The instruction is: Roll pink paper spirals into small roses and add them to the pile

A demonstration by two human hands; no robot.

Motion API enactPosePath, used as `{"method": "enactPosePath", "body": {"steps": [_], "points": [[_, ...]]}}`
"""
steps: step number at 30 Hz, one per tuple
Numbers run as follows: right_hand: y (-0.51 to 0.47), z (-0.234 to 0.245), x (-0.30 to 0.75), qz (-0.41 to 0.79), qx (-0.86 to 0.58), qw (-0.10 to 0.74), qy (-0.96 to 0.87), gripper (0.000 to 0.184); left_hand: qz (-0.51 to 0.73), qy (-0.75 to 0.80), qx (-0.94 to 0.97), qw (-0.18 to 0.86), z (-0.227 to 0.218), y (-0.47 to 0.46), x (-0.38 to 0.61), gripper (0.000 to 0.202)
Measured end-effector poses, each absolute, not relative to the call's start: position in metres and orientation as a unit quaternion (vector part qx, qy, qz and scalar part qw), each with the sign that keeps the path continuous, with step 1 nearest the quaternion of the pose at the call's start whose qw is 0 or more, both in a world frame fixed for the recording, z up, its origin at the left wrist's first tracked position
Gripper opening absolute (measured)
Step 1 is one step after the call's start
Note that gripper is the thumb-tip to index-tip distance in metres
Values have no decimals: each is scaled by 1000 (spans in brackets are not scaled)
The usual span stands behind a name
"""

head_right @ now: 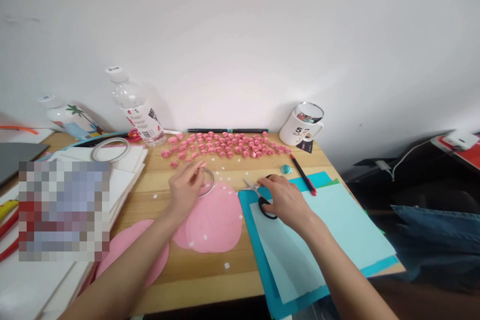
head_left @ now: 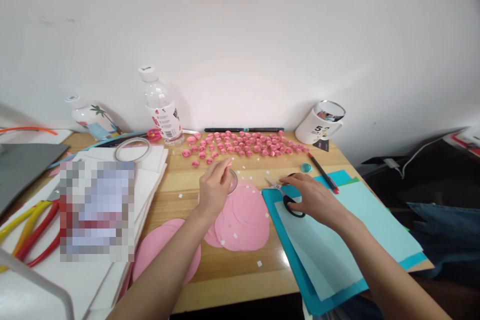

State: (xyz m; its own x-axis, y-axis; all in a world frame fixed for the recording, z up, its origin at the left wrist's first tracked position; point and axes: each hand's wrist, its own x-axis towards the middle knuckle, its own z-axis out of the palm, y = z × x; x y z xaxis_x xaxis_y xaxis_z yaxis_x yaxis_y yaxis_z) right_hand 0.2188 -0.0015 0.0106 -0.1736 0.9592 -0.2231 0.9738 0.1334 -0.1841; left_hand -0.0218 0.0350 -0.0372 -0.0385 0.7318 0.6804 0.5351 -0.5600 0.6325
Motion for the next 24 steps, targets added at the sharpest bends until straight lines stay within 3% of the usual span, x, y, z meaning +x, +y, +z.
{"method": "enactPosePath", "body": {"steps": [3, 8, 12, 24], "points": [[-2, 14, 223, -128, 631, 24, 765, 47, 546, 460, 695, 89, -36, 34, -21, 22], [11, 19, 216, -122, 668, -42, 733, 17, 544, 456, 698, 90, -35, 34, -22, 23], [25, 7, 207, -143, 659, -113, 730, 14, 543, 449, 702, 102, -36, 34, -22, 24], [23, -13, 204, -175, 653, -139, 724, 9, 574, 461, 653, 176, -25, 32, -18, 22]]}}
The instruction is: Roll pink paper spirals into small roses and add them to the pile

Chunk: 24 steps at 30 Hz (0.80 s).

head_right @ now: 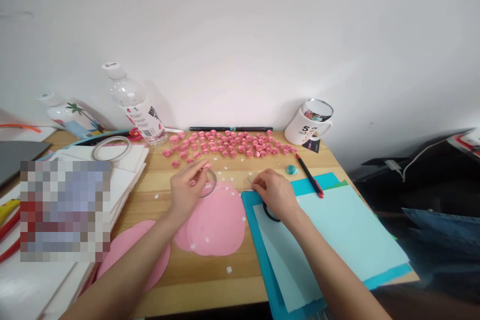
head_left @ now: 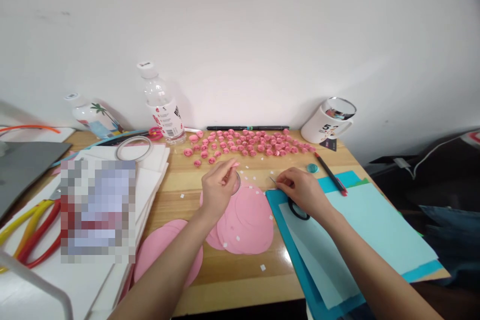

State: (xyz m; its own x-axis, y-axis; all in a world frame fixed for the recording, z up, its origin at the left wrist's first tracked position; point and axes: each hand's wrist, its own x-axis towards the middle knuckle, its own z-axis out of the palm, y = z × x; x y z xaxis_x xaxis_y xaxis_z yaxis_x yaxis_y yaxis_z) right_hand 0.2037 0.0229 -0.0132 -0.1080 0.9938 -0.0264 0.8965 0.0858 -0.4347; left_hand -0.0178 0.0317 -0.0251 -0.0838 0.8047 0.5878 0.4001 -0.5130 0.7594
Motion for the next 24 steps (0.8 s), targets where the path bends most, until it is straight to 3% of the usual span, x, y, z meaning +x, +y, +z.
{"method": "enactPosePath", "body": {"steps": [8, 12, 18, 24], "points": [[21, -17, 198, 112, -660, 74, -739, 20, 555, 491, 636, 217, -23, 30, -17, 24], [21, -21, 199, 114, -674, 79, -726, 21, 556, 495, 620, 248, -23, 31, -16, 23], [28, -13, 209, 274, -664, 206, -664, 19, 535, 500, 596, 328, -20, 30, -14, 21], [31, 24, 181, 491, -495, 319, -642, 25, 504, 460, 599, 419, -18, 28, -10, 18]]}}
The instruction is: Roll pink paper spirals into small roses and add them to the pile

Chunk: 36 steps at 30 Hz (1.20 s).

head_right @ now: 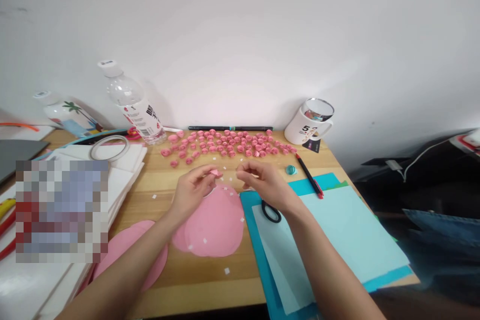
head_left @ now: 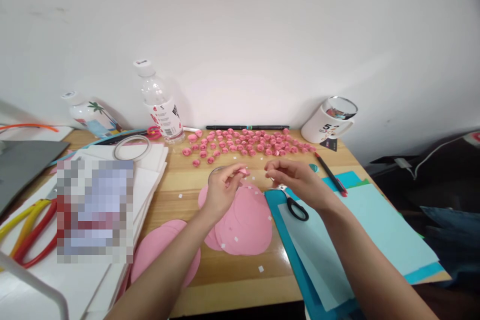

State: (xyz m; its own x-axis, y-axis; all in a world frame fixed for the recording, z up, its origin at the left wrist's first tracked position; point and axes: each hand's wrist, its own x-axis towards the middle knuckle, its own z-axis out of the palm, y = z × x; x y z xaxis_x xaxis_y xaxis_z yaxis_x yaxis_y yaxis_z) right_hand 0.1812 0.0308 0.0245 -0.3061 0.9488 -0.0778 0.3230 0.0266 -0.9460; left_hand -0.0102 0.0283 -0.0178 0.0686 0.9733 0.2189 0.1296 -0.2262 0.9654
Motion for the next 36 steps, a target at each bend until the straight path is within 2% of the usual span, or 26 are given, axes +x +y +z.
{"method": "enactPosePath", "body": {"steps": [4, 15, 24, 31, 36], "points": [[35, 31, 161, 517, -451, 314, -656, 24, 476, 435, 619, 448, -14, 29, -11, 17], [42, 10, 167, 565, -447, 258, -644, 21, 444, 418, 640, 468, -14, 30, -15, 22], [43, 3, 169, 521, -454, 242, -681, 22, 416, 417, 670, 451, -18, 31, -15, 26], [36, 1, 164, 496, -510, 284, -643, 12, 412, 416, 724, 365, -20, 28, -14, 31], [34, -4, 161, 566, -512, 322, -560, 13, 426, 384, 764, 297, -19, 24, -13, 33]]}}
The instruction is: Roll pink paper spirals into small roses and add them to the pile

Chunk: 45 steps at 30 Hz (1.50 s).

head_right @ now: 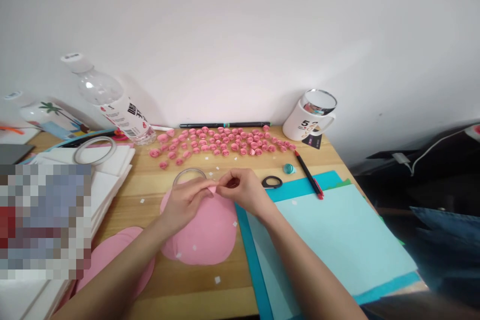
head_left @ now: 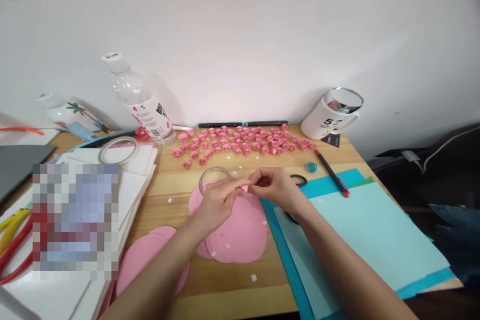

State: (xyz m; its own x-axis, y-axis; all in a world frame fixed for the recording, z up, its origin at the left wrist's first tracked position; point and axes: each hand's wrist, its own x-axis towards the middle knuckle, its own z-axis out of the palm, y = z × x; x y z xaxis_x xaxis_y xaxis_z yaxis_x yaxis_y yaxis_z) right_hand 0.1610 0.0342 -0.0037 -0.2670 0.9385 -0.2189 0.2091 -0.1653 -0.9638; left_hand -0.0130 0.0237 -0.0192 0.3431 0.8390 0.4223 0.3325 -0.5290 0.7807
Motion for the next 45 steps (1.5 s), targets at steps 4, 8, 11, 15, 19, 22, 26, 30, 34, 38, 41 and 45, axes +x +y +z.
{"method": "enactPosePath", "body": {"steps": [4, 8, 11, 15, 19, 22, 26, 30, 34, 38, 41, 45], "points": [[36, -3, 159, 643, -474, 359, -482, 35, 444, 403, 744, 294, -16, 23, -11, 31], [37, 0, 158, 637, -473, 369, -484, 34, 454, 445, 714, 293, -15, 25, -11, 28], [36, 1, 158, 605, -479, 378, -512, 29, 449, 451, 715, 289, -14, 26, -11, 27], [35, 2, 156, 585, -473, 374, -543, 28, 442, 435, 736, 271, -14, 27, -12, 22], [35, 2, 154, 587, -469, 370, -547, 29, 448, 421, 742, 268, -15, 30, -14, 18], [35, -2, 153, 581, -477, 380, -538, 28, 450, 432, 726, 289, -15, 31, -16, 17], [34, -9, 150, 575, -485, 414, -513, 31, 462, 442, 709, 298, -15, 31, -16, 18], [32, -11, 149, 561, -506, 416, -506, 32, 455, 450, 718, 275, -15, 29, -15, 18], [31, -11, 149, 577, -503, 398, -505, 30, 453, 428, 740, 252, -17, 29, -14, 19], [32, -12, 149, 593, -496, 395, -497, 28, 449, 429, 744, 246, -18, 30, -14, 19], [32, -11, 149, 596, -497, 401, -487, 28, 453, 433, 735, 258, -19, 30, -14, 18], [32, -10, 149, 602, -495, 396, -485, 28, 455, 420, 746, 244, -20, 31, -14, 20]]}}
